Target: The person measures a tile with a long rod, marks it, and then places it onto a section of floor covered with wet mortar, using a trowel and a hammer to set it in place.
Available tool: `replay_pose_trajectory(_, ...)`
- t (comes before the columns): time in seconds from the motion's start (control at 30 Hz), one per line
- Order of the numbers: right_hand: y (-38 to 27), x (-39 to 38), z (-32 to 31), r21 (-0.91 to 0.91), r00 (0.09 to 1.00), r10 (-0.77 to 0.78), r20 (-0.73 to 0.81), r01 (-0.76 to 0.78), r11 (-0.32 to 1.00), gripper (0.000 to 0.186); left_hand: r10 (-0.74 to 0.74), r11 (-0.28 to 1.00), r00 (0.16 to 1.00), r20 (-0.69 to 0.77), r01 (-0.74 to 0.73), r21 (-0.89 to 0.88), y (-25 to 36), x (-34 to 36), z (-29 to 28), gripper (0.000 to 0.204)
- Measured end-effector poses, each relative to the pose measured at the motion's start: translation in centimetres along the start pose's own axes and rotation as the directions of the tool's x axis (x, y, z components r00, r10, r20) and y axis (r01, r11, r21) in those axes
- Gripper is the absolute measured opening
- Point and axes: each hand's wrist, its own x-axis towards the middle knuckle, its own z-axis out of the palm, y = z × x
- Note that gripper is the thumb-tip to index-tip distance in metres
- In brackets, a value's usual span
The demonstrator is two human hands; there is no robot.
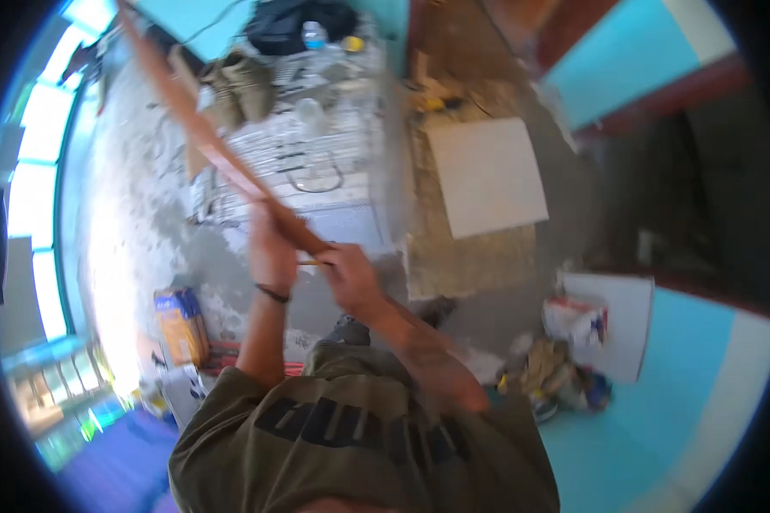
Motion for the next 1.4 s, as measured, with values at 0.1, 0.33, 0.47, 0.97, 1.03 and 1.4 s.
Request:
replay_pose_trajectory(0.1, -1.8, 3.2, 4.3, 0.060, 0.999, 0.035, 0.030, -0.037, 0.998, 0.022, 0.141, 0.988, 0.986, -0.090, -0.135, 0.072, 4.6, 2.3, -2.3, 0.035)
replay_pose_trajectory(0.33, -1.8, 0.3, 3.9, -0.007, 0.970, 0.162, 0.182, -0.163, 0.987, 0.018, 0.404, 0.906, 0.903, -0.150, -0.372, 0.201, 14.3, 1.2, -8.6, 0.037)
replay_pose_trajectory(0.47, 5.3, -7.6, -0.7, -0.168, 0.716, 0.647, 0.261, -0.626, 0.761, 0.030, 0.591, 0.780, 0.805, -0.045, -0.557, 0.285, 19.3, -0.9, -11.6, 0.032)
replay_pose_trajectory(0.97, 12.0, -33.6, -3.7, 0.069, 0.325, 0.904, -0.279, -0.932, 0.356, 0.014, 0.714, 0.359, 0.699, -0.038, -0.320, 0.877, 31.7, 17.4, -37.7, 0.045)
replay_pose_trajectory(1.03, 13.7, -33.6, 1.9, -0.024, 0.338, 0.872, -0.355, -0.936, 0.352, 0.014, 0.701, 0.295, 0.713, 0.015, -0.309, 0.904, 29.8, 22.0, -40.5, 0.055)
replay_pose_trajectory(1.4, -4.8, -3.7, 32.9, -0.097, 0.498, 0.854, -0.152, -0.867, 0.488, 0.017, 0.734, 0.390, 0.676, 0.067, -0.500, 0.773, 34.1, 40.5, -43.9, 0.028)
